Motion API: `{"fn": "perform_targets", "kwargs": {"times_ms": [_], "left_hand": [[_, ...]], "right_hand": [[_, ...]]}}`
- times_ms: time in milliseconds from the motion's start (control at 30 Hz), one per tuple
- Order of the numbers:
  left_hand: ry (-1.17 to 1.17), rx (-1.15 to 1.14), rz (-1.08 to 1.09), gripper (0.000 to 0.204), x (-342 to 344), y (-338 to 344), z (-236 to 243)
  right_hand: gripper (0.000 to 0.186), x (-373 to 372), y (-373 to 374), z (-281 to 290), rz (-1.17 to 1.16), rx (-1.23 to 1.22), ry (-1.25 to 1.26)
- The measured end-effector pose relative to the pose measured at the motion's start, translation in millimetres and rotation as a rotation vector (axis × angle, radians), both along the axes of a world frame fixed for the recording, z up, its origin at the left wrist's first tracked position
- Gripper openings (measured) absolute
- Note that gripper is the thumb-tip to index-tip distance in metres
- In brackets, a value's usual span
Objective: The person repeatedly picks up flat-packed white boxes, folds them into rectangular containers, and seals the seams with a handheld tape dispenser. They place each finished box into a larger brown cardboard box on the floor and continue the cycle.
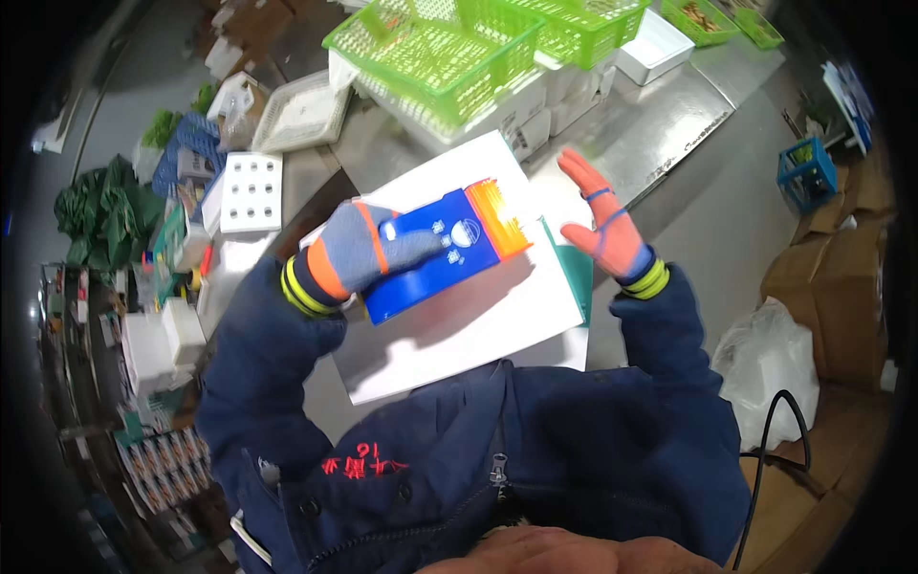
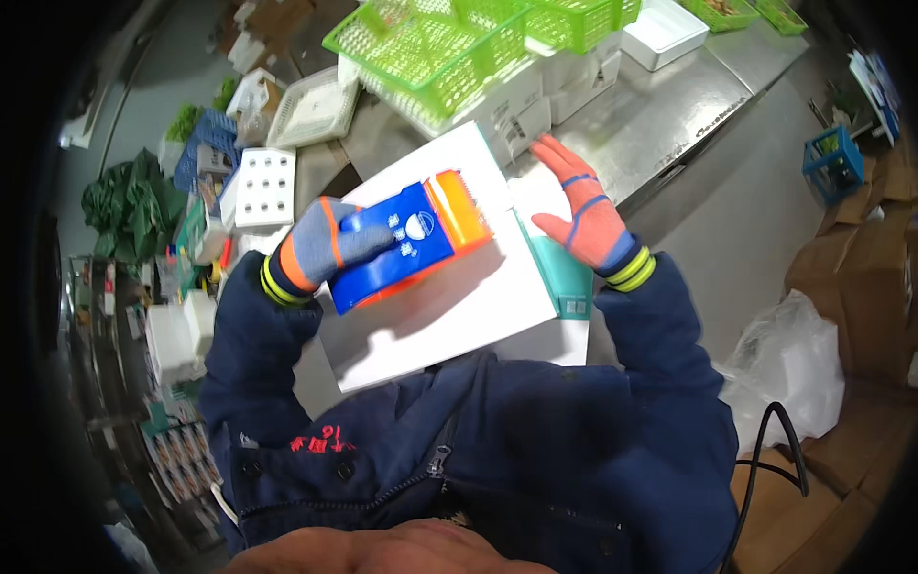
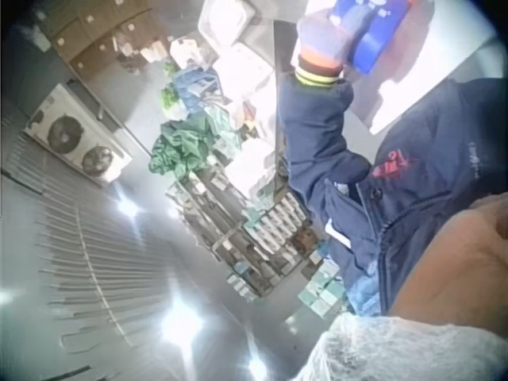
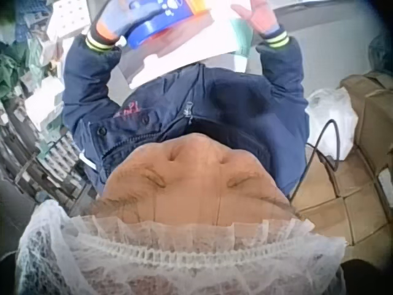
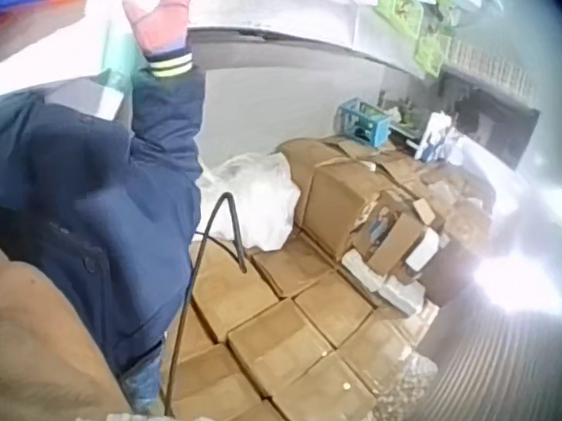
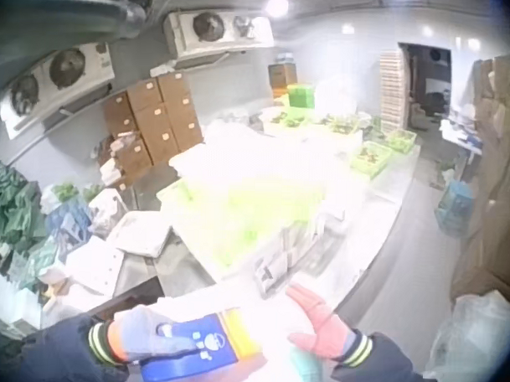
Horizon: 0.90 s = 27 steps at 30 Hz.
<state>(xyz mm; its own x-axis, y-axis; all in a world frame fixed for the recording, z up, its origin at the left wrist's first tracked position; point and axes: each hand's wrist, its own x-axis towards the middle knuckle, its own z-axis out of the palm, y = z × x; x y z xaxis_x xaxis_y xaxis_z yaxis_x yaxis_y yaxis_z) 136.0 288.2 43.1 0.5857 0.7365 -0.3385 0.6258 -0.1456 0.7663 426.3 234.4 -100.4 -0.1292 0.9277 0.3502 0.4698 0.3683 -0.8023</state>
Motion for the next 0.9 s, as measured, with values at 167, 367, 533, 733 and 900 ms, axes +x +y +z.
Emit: {"fn": "perform_targets", "kwargs": {"times_ms": [167,367,533,733,900], "left_hand": [[-0.039,-0.088,-0.037,0.034,-10.1,7.6,-1.4],[-0.222,-0.208,-0.021,0.032,-56.4,-3.1,5.8],[-0.128,-0.220,0.171,0.044,-178.5,-10.0,9.9],[-0.373,-0.329,0.445,0.058,-326.1,-40.9,-62.2],[-0.468,-0.339,0.418,0.058,-351.9,-41.5,-143.0]], "right_hand": [[0.078,-49.7,6.8,35.7,0.133,0.070,-0.347],[0.075,-50.2,13.7,32.4,0.215,0.081,-0.343],[0.078,-48.9,10.3,44.0,0.244,0.004,-0.358],[0.082,-55.8,13.4,45.3,0.298,-0.117,-0.291],[0.084,-59.8,17.4,46.2,0.302,-0.161,-0.327]]}}
